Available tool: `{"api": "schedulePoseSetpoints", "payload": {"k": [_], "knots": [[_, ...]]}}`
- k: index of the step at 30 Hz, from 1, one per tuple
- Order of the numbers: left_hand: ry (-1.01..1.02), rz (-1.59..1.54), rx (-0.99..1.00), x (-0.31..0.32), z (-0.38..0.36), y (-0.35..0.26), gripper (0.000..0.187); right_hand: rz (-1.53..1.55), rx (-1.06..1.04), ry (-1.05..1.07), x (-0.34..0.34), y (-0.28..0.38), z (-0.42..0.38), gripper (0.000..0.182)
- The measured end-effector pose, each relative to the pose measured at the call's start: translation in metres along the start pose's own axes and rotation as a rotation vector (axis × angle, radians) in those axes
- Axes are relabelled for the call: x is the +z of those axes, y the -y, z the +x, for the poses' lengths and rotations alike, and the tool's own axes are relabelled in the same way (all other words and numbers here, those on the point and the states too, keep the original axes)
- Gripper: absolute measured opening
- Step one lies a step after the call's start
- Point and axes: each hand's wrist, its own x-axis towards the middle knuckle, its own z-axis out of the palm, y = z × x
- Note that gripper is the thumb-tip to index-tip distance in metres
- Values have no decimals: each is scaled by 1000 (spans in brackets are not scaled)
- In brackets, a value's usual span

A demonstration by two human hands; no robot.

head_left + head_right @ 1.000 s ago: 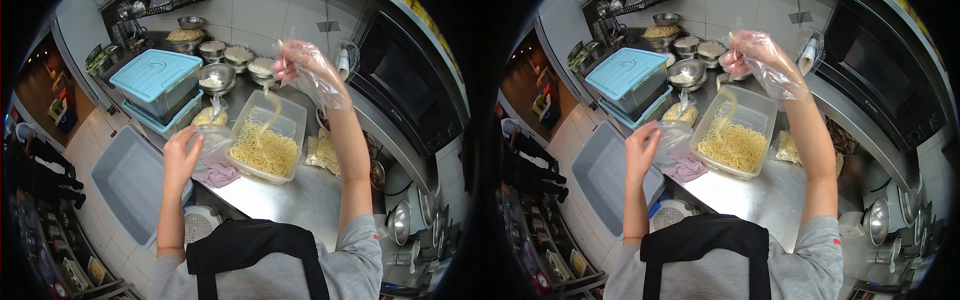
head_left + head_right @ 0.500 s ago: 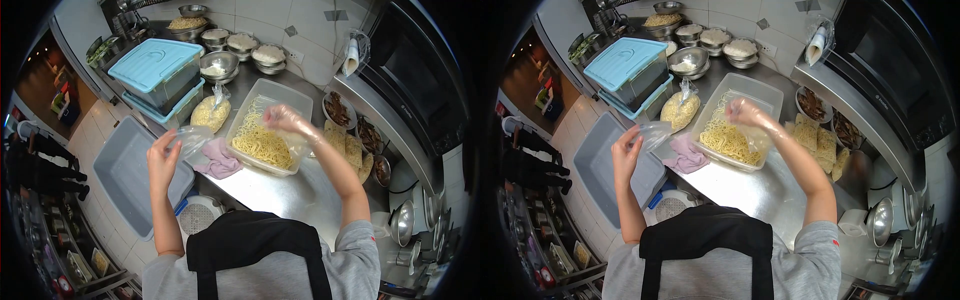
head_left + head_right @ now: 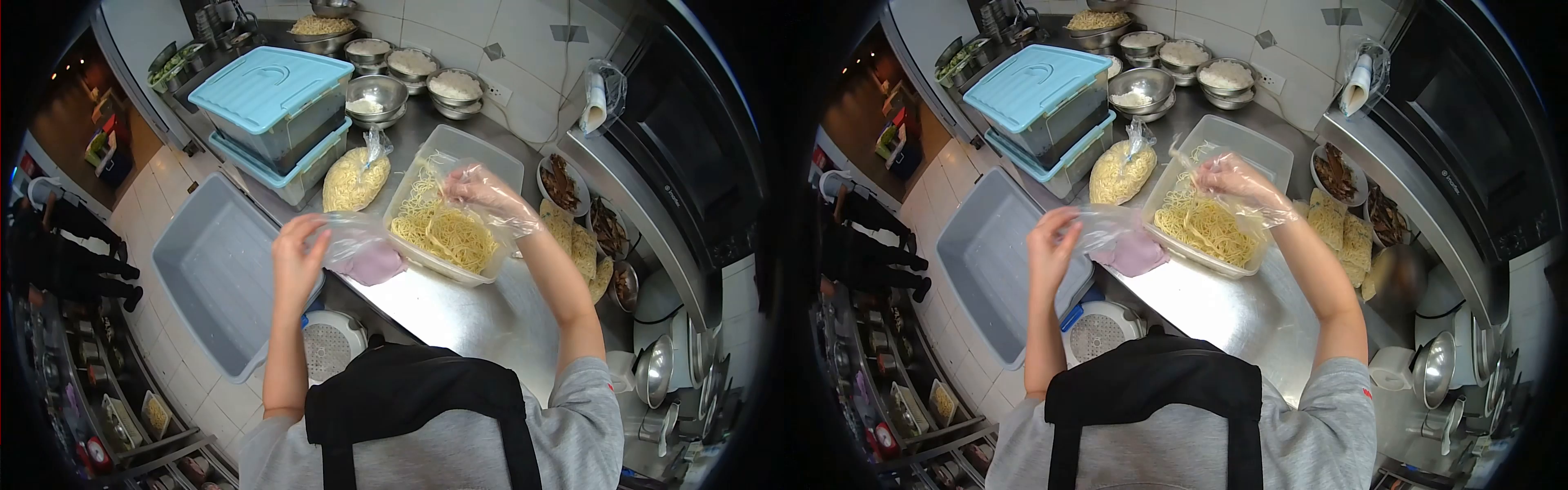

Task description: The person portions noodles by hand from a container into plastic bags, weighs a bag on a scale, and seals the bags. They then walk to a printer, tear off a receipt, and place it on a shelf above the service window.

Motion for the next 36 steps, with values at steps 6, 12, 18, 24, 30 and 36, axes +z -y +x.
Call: {"api": "schedulePoseSetpoints", "payload": {"k": [6, 12, 18, 24, 30, 36], "knots": [[112, -224, 139, 87, 31, -21, 16, 359, -40, 145, 0, -5, -7, 20], [243, -389, 26, 118, 43, -37, 16, 363, -42, 103, 14, 1, -20, 20], [265, -648, -103, 132, 53, -24, 15, 341, -81, 94, 10, -1, -19, 22], [336, -606, -124, 130, 52, -39, 16, 502, -44, 75, 6, -6, -19, 18], [284, -544, -17, 143, 57, -16, 17, 389, -89, 111, 0, -23, -18, 14], [279, -706, -322, 110, 68, 8, 9, 831, 72, -84, -31, -39, -28, 13]]}}
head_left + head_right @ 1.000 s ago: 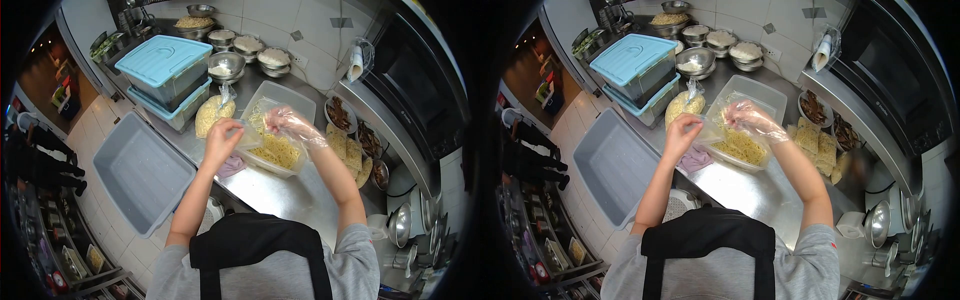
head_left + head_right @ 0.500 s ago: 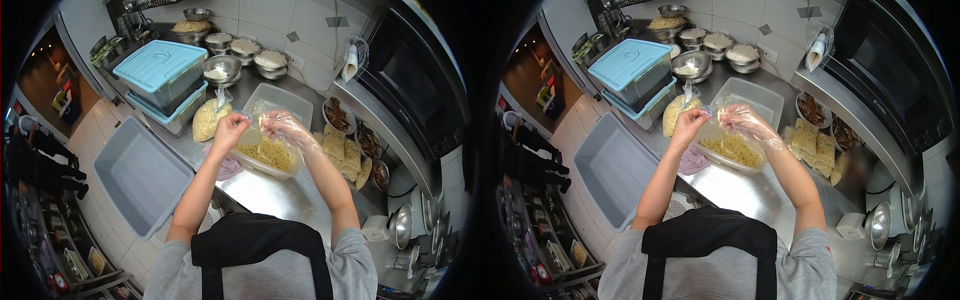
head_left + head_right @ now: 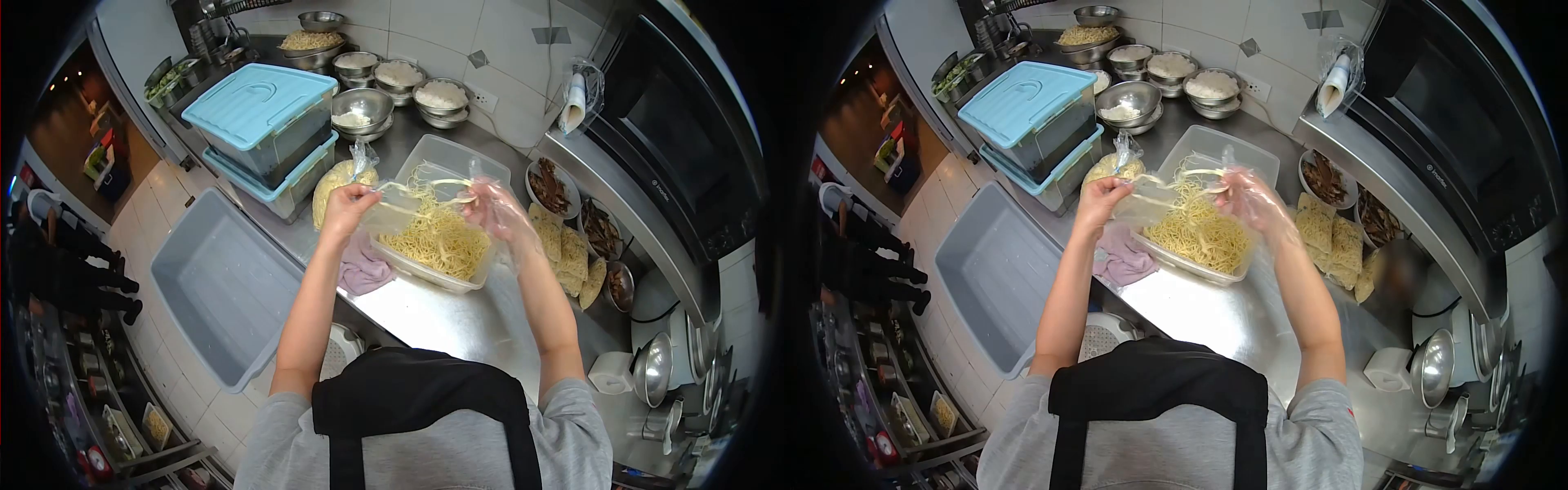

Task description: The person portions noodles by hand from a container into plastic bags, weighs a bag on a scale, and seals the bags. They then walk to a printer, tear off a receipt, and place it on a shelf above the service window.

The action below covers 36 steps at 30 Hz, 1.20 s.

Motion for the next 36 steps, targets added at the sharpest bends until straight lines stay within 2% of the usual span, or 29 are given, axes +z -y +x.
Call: {"api": "schedulePoseSetpoints", "payload": {"k": [5, 7, 9, 11, 13, 15, 17, 19, 21, 22, 23, 25, 26, 28, 31, 32, 36], "knots": [[-69, 27, -81, -33, -3, -8, 9, -10, -51, -185, -20, 15, -12, 14], [-131, 38, -62, -46, -3, -6, 9, 166, -96, -378, -27, 23, -19, 13], [-149, 45, -54, -55, -5, -7, 11, 150, -150, -337, -64, 20, -23, 16], [-177, -17, -71, -63, -7, -8, 13, 214, -264, -440, -96, 14, -22, 16], [-176, -15, -66, -67, -8, -8, 12, 226, -334, -372, -75, 32, -50, 15], [-176, -12, -64, -68, -9, -9, 12, 283, -364, -416, -85, 34, -51, 15], [-177, 50, -69, -62, -9, -12, 11, 303, -280, -412, -98, 39, -54, 13], [-204, 47, -56, -60, -8, -16, 11, 331, -314, -326, -127, 45, -55, 16], [-225, 44, -40, -58, -9, -19, 11, 400, -461, -464, -161, 48, -47, 19], [-230, 35, -34, -59, -10, -20, 11, 514, -535, -384, -168, 49, -55, 20], [-235, 26, -29, -59, -11, -21, 11, 518, -539, -383, -173, 48, -58, 20], [-225, 62, -26, -58, -11, -19, 10, 457, -601, -231, -187, 48, -65, 21], [-217, 94, -27, -57, -12, -17, 10, 462, -601, -231, -194, 50, -65, 21], [-225, 109, 13, -49, -10, -16, 10, 607, -538, -21, -206, 57, -59, 28], [-245, 208, 86, -40, -6, -12, 12, 793, -560, 53, -200, 64, -68, 33], [-253, 291, 120, -37, -5, -11, 14, 801, -604, -43, -195, 67, -69, 34], [-227, 525, 172, -2, -5, -18, 20, 778, -634, -141, -182, 71, -71, 33]]}}
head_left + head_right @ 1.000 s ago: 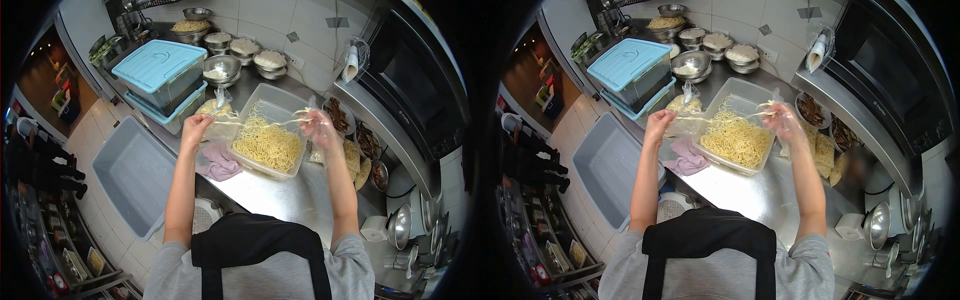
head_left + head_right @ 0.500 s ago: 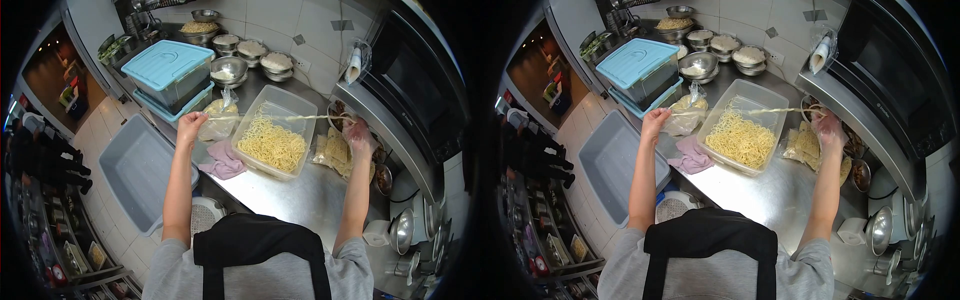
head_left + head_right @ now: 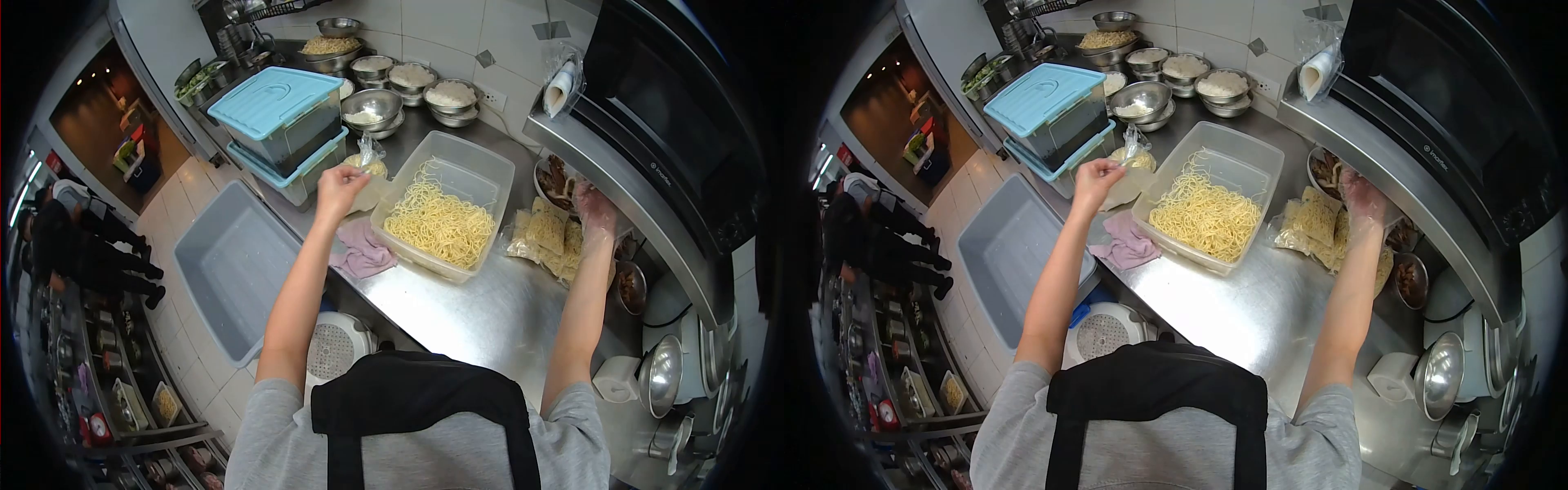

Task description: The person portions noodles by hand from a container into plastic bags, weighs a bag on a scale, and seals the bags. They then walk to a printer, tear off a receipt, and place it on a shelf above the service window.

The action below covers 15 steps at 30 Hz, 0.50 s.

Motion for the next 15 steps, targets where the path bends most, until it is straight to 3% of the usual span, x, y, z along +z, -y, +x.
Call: {"api": "schedulePoseSetpoints", "payload": {"k": [1, 3, 6, 10, 13, 15], "knots": [[-4, 5, -2, 9, -4, -13, 20, 77, 75, 34, 7, -6, -5, 32], [182, 53, 291, 23, -8, -35, 19, 157, 158, 70, 18, -18, -13, 31], [87, 189, 364, 15, -7, -53, 19, 138, 261, 174, 7, -23, -3, 27], [-113, 176, 278, -35, -33, -53, 20, -2, 194, 127, 51, -49, -30, 22], [-249, 164, 201, -79, -84, -45, 20, 26, 383, 104, 46, -67, -22, 20], [-284, 116, 31, -104, -127, -35, 19, -277, 384, 47, 70, -83, -34, 18]]}}
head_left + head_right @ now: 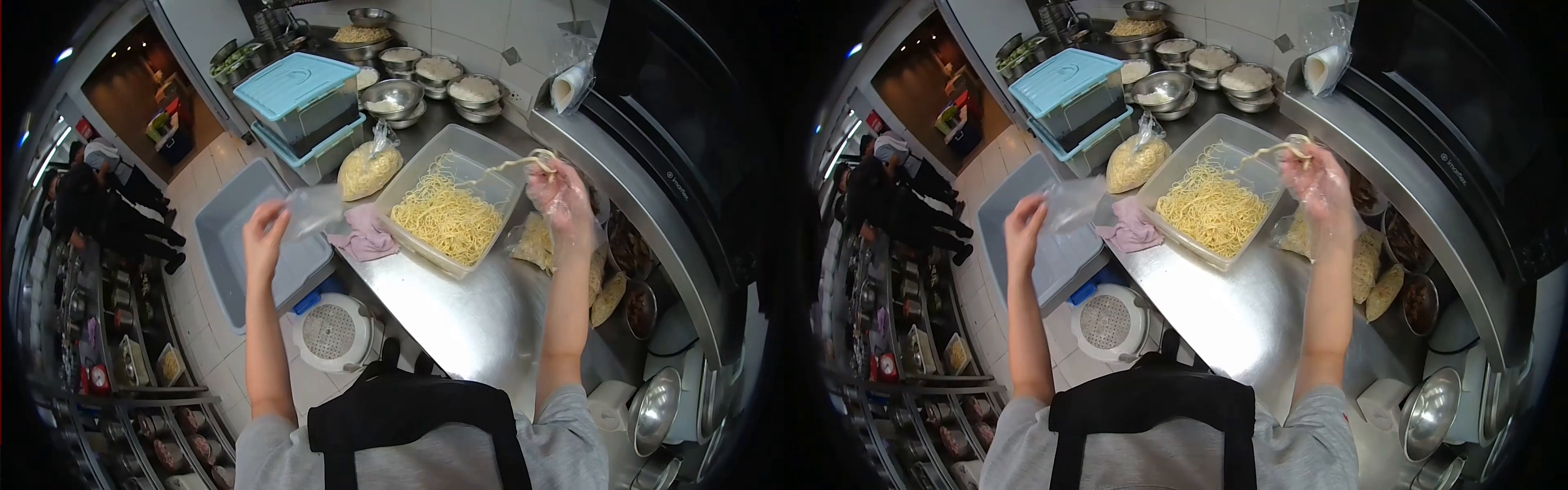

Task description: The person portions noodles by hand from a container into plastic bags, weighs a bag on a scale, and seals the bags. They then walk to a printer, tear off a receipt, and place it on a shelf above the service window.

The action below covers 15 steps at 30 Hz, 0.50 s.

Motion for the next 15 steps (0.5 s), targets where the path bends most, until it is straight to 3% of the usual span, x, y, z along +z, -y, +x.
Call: {"api": "schedulePoseSetpoints", "payload": {"k": [2, 4, 13, 15], "knots": [[-50, 14, -126, -30, -39, 11, 20, -140, -9, 52, 15, -12, 0, 17], [-90, 31, -258, -58, -77, 12, 20, -196, 156, 348, 22, -23, 13, 14], [-536, 52, -473, -170, -250, 15, 20, -289, 328, 737, 115, -101, 13, 11], [-635, 113, -496, -192, -304, 7, 19, -220, 366, 703, 124, -133, -3, 12]]}}
